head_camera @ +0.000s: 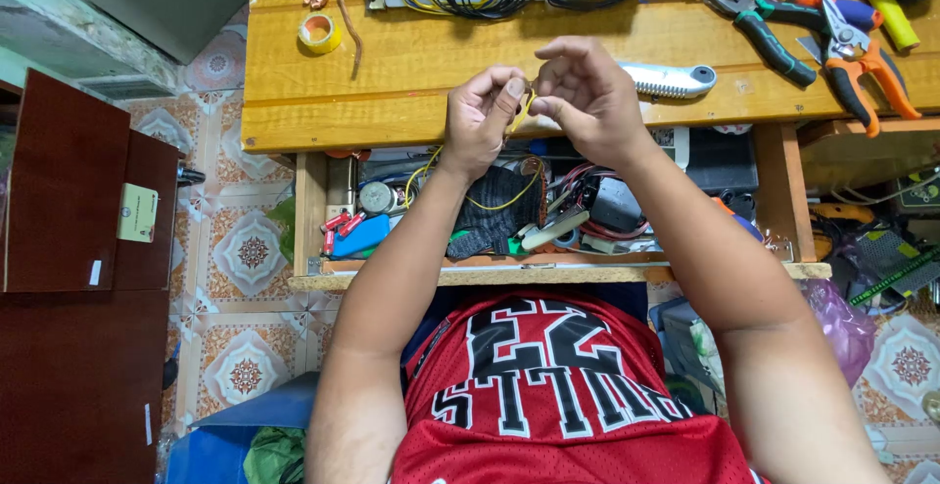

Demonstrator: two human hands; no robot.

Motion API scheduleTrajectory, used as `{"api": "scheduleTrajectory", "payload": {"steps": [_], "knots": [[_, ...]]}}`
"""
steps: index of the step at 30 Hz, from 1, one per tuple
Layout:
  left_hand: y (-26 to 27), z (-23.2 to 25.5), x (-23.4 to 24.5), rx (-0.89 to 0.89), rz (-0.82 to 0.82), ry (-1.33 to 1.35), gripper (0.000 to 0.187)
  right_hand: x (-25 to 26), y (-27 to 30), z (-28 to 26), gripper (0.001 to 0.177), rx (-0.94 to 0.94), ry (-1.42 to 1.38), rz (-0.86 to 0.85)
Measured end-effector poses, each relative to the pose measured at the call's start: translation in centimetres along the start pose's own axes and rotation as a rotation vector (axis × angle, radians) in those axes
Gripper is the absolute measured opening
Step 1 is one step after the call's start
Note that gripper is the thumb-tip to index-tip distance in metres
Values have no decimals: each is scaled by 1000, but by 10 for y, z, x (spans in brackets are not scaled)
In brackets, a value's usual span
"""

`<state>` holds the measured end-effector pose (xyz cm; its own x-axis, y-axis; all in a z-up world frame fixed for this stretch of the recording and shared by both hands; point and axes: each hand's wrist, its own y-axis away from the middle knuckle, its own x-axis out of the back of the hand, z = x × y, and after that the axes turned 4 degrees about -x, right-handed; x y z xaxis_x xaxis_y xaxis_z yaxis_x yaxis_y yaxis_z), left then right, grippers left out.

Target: Stripping insulation from electrical wires and twisting the ends for connection

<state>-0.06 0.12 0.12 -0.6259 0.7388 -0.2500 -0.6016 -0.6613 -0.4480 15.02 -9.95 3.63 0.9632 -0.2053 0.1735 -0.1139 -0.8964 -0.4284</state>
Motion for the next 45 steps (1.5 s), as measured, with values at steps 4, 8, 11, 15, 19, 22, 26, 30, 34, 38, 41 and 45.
{"api": "scheduleTrajectory", "payload": {"steps": [4,8,11,15,19,22,26,30,34,38,41,45], "knots": [[-4,9,4,-122,-10,-140,15,1,2,-6,34,-88,-173,24],[-10,4,10,-247,54,-203,11,-2,2,5,18,-168,-177,74],[-11,20,8,-313,-14,-317,11,-4,3,-3,13,-200,-137,62],[-12,31,3,-372,-54,-404,11,-3,5,-2,12,-216,-95,58],[-12,37,1,-420,-101,-447,10,0,6,1,13,-215,-44,38],[-12,32,2,-439,-128,-454,10,3,6,-3,12,-223,-16,0],[-14,28,6,-448,-150,-464,9,6,4,-14,11,-226,-12,-40],[-14,27,7,-460,-174,-501,7,10,2,-1,8,-135,128,-41],[-15,31,5,-450,-188,-512,8,13,0,1,9,-89,165,-42],[-13,29,4,-453,-197,-499,8,12,2,-8,12,-139,72,-73],[-11,25,4,-425,-201,-492,7,15,2,-11,14,-152,71,-100],[-8,22,6,-404,-214,-495,5,15,2,-12,11,-118,149,-82]]}}
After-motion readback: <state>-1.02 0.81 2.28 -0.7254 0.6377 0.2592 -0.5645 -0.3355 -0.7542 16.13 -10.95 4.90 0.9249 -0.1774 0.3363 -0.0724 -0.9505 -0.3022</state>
